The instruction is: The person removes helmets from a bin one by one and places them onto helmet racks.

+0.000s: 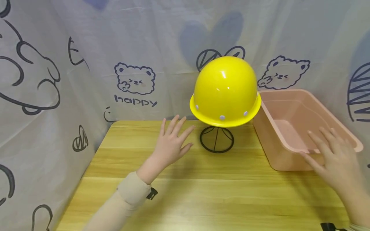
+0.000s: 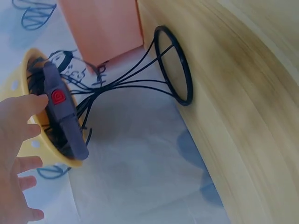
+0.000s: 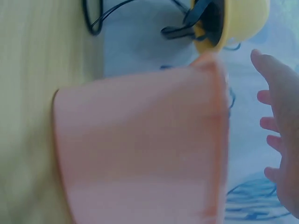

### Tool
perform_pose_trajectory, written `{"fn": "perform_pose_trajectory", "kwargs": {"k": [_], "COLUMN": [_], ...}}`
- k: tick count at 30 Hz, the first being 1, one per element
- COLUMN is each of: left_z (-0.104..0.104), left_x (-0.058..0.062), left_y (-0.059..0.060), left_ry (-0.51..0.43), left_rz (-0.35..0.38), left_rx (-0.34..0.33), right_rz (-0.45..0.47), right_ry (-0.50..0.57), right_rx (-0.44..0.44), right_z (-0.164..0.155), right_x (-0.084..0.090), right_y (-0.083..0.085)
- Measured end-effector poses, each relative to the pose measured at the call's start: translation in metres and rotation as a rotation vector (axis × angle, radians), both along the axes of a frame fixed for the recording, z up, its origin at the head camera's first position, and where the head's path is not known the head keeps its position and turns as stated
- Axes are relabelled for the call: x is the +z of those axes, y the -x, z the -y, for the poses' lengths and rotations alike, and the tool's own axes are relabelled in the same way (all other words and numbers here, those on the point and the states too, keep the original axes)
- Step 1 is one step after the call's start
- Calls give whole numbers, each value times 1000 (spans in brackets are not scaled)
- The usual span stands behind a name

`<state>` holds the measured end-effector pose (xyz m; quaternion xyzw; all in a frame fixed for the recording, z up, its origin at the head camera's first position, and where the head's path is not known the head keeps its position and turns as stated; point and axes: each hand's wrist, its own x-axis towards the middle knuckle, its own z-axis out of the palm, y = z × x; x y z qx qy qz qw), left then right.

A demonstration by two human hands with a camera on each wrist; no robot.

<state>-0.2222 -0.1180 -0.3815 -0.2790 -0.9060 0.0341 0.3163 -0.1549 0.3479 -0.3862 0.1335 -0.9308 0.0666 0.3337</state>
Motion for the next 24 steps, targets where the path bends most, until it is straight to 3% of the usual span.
{"fn": "perform_pose_trajectory", "kwargs": {"k": [6, 12, 17, 24], "left_z": [6, 16, 27, 34], "left_x": [5, 9, 6, -7], "left_y": [-9, -16, -21, -26], "left_ry": [-48, -129, -177, -214], "left_rz": [105, 218, 283, 283], "left_rx": [81, 162, 241, 298], "right_rz": [13, 173, 220, 222], "right_ry": [-42, -61, -30, 4], "right_rx": [4, -68, -76, -38], "right_z": [21, 39, 57, 77], "right_x": [18, 31, 35, 30], "right_y": [-2, -7, -9, -12]}}
